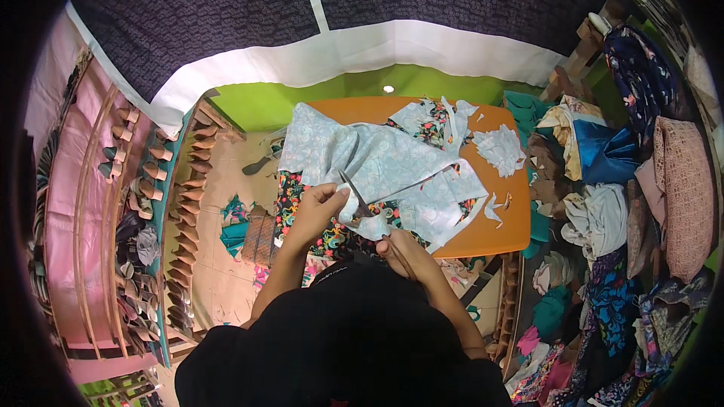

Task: Cutting out patterns from a piece of light blue floral fabric using scissors.

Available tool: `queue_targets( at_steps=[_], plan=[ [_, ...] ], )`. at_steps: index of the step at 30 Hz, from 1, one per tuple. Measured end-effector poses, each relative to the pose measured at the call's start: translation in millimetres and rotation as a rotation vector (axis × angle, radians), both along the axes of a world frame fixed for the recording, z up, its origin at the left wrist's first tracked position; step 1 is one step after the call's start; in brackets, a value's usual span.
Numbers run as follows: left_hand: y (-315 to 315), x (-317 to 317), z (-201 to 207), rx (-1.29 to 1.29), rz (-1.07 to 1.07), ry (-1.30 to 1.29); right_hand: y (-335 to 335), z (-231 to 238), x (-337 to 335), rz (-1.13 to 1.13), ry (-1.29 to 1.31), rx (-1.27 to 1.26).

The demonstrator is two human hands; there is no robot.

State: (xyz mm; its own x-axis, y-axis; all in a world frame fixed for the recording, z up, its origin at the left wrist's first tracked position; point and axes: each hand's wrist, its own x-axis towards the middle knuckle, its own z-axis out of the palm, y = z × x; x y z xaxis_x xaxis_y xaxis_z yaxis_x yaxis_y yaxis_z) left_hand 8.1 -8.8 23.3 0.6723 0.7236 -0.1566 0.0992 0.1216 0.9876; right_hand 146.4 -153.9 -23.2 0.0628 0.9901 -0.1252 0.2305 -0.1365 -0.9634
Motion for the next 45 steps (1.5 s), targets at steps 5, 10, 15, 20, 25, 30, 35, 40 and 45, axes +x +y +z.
queue_targets(
  at_steps=[5, 10, 15, 20, 25, 30, 35, 40, 45],
  plan=[
    [1.0, -2.2, -6.8, 0.062, -0.014, 0.067, 1.0, -2.5, 2.1, 0.033, -0.077, -0.115],
    [1.6, -1.5, 7.1, 0.019, -0.043, 0.145, -5.4, 12.0, -3.3, 0.003, 0.36, -0.22],
    [-0.5, -0.7, -4.2, 0.042, -0.029, 0.09, -4.4, 23.6, -3.6, 0.0, 0.402, -0.226],
    [0.2, -2.1, -0.1, 0.038, -0.041, 0.127, -5.5, 20.9, -1.3, 0.04, 0.27, -0.094],
    [2.9, -1.9, -3.8, 0.05, -0.011, 0.142, -5.1, -13.3, 4.5, 0.016, 0.129, -0.036],
    [3.9, -1.7, -3.3, 0.056, -0.01, 0.121, -0.9, 13.4, -0.3, 0.016, 0.07, 0.02],
    [1.3, 0.8, 7.1, 0.098, -0.043, 0.147, 1.1, 17.0, -1.8, -0.04, 0.086, -0.068],
    [-0.2, 0.0, 4.5, 0.049, -0.006, 0.09, 1.2, 24.1, 2.8, 0.049, -0.006, -0.049],
    [3.2, -0.5, 4.4, -0.024, -0.025, 0.117, -4.0, -11.3, 15.3, 0.141, -0.116, -0.023]
  ],
)
